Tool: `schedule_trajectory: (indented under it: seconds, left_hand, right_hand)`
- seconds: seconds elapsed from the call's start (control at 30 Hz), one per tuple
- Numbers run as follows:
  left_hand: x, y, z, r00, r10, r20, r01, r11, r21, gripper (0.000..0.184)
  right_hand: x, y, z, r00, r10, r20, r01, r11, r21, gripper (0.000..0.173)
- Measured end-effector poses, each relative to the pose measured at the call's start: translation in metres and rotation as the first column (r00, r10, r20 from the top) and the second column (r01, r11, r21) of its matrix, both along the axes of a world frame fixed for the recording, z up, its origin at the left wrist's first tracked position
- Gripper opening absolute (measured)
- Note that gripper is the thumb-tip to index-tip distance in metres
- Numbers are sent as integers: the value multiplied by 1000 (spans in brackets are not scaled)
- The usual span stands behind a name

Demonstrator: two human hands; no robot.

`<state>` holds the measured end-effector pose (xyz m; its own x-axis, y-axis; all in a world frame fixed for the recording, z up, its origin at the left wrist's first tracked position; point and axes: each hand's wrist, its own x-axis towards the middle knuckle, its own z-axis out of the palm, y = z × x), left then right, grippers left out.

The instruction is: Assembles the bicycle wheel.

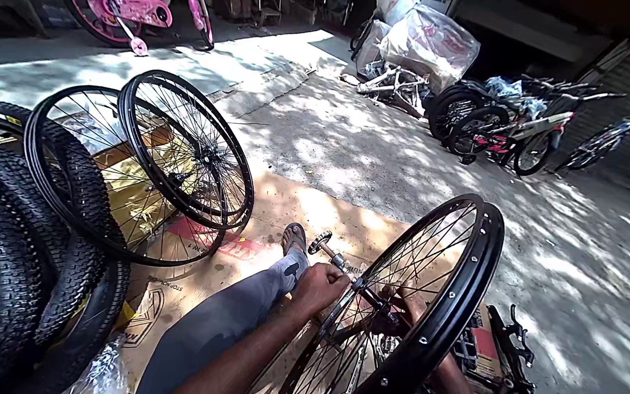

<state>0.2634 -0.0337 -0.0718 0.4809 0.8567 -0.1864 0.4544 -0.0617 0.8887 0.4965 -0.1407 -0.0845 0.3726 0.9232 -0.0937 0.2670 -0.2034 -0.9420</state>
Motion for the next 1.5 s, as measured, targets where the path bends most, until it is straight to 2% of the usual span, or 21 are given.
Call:
schedule_trajectory:
  seconds: [0.07, 0.13, 0.17, 0.2, 0.27, 0.33, 0.4, 0.5, 0.6, 0.67, 0.73, 0.83, 0.97, 1.03, 1.1, 1.13, 1.2, 1.27, 1.37, 1.43, 1.5]
  left_hand:
    - [-9, 17, 0, 988, 145, -50, -111, 903, 415, 23]
    - [-14, 44, -3, 980, 200, -25, -151, 810, 567, 33]
    - [-15, 59, -4, 979, 198, -39, -144, 821, 553, 43]
    - [-16, 74, -7, 987, 147, -57, -103, 877, 469, 51]
    - [-18, 96, -11, 998, -57, 20, 55, 992, 110, 49]
    - [-17, 104, -18, 963, -108, 247, 176, 946, -272, 49]
    - [-17, 110, -26, 967, -25, 254, 130, 903, -409, 61]
    - [-26, 115, -35, 987, 158, 24, -138, 920, -366, 76]
    - [-27, 106, -38, 952, 300, 63, -275, 926, -259, 69]
    - [-25, 102, -31, 945, 207, 252, -107, 926, -362, 56]
    - [-20, 103, -30, 924, 138, 357, 62, 867, -495, 58]
    - [-21, 109, -26, 939, 281, 197, -127, 818, -561, 64]
    - [-31, 106, -35, 908, 403, 119, -338, 868, -364, 60]
    - [-28, 101, -34, 924, 283, 257, -165, 901, -401, 53]
    - [-21, 103, -36, 913, 185, 364, 32, 856, -516, 57]
    - [-18, 105, -37, 907, 208, 367, 41, 822, -568, 60]
    - [-20, 109, -35, 925, 309, 221, -122, 792, -598, 62]
    - [-27, 110, -40, 917, 383, 108, -313, 862, -400, 67]
    - [-35, 84, -22, 930, 352, 106, -367, 909, 196, 45]
    - [-29, 66, -7, 986, 115, 118, -163, 782, 601, 31]
    - [-15, 64, 8, 969, -183, -165, 245, 641, 728, 62]
  right_hand:
    - [0, 1, 1, 992, 42, 115, -49, 997, 56, 33]
    - [-2, 0, 0, 990, 71, 124, -87, 988, 131, 20]
    - [-2, 0, -1, 989, 80, 121, -98, 984, 149, 17]
    - [-2, -1, -2, 989, 86, 119, -105, 982, 160, 15]
    - [-3, -2, -3, 988, 74, 133, -96, 982, 162, 17]
    - [-3, -4, -2, 983, 62, 173, -89, 985, 151, 18]
    - [-3, -5, -1, 971, 53, 233, -92, 983, 162, 18]
    - [-2, -6, -4, 958, 41, 284, -91, 982, 164, 17]
    - [-1, -3, -5, 959, 43, 281, -95, 980, 175, 15]
    - [-2, -3, -2, 961, 46, 271, -90, 984, 155, 17]
    - [-4, -3, 0, 969, 44, 243, -81, 986, 147, 17]
    - [-5, -5, 0, 989, 42, 142, -63, 986, 152, 16]
    - [-2, -2, -5, 980, 31, 197, -72, 976, 207, 15]
    - [-5, -2, -1, 990, 35, 139, -62, 979, 195, 13]
    - [-6, -1, -1, 996, 26, 85, -41, 982, 184, 13]
    - [-7, -1, 0, 997, 18, 81, -32, 983, 179, 12]
    - [-9, -2, -1, 998, 9, 68, -22, 981, 193, 12]
    - [-8, -1, -1, 998, 4, 68, -18, 981, 194, 13]
    - [-7, 0, 0, 997, -5, 75, -8, 986, 165, 16]
    - [-6, 0, 0, 997, -5, 80, -8, 987, 159, 17]
    - [-7, -1, 1, 994, -11, 104, -4, 990, 144, 16]
